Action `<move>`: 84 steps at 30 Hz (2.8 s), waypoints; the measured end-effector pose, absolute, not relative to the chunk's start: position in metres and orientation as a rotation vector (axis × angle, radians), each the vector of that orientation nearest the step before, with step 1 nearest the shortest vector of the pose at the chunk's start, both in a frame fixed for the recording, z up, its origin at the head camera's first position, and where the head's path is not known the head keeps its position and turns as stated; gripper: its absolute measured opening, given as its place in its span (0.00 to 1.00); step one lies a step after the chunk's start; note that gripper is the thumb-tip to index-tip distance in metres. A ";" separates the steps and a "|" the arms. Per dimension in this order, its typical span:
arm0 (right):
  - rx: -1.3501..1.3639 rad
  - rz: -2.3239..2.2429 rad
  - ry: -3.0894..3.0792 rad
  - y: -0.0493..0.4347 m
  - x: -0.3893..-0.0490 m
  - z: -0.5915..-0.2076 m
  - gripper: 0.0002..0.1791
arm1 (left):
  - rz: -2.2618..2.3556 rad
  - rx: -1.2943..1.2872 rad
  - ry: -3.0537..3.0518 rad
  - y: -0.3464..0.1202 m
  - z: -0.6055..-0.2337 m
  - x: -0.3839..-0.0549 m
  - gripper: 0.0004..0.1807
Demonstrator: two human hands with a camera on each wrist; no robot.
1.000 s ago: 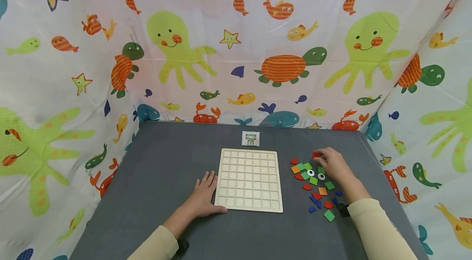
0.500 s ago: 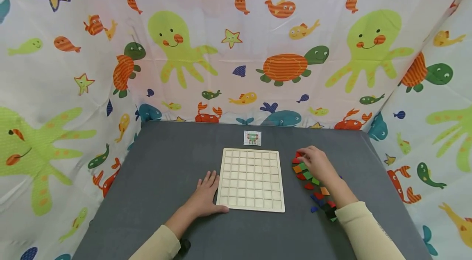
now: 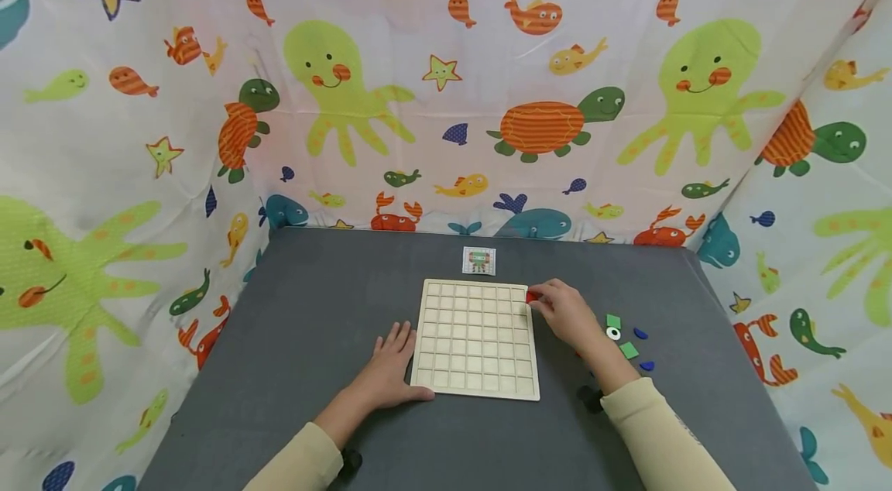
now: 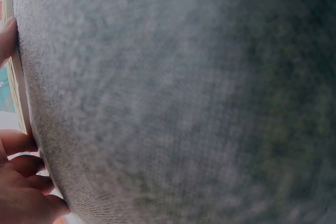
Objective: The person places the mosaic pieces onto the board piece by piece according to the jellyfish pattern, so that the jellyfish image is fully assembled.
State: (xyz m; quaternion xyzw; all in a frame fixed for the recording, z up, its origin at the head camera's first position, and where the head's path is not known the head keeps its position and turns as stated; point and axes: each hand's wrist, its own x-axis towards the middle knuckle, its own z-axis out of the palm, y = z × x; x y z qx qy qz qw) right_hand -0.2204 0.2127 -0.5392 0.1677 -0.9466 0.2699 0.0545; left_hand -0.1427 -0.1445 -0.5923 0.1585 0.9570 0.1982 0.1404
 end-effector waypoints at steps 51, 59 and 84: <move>0.437 0.762 -3.187 0.168 -0.249 -0.562 0.18 | 0.626 0.449 2.756 -0.148 -0.593 -0.140 0.67; 0.340 0.893 -3.088 0.194 -0.236 -0.551 0.17 | 0.630 0.457 2.757 -0.150 -0.591 -0.138 0.67; 0.093 0.849 -3.014 0.333 -0.196 -0.556 0.16 | 0.665 0.477 2.746 -0.148 -0.591 -0.140 0.67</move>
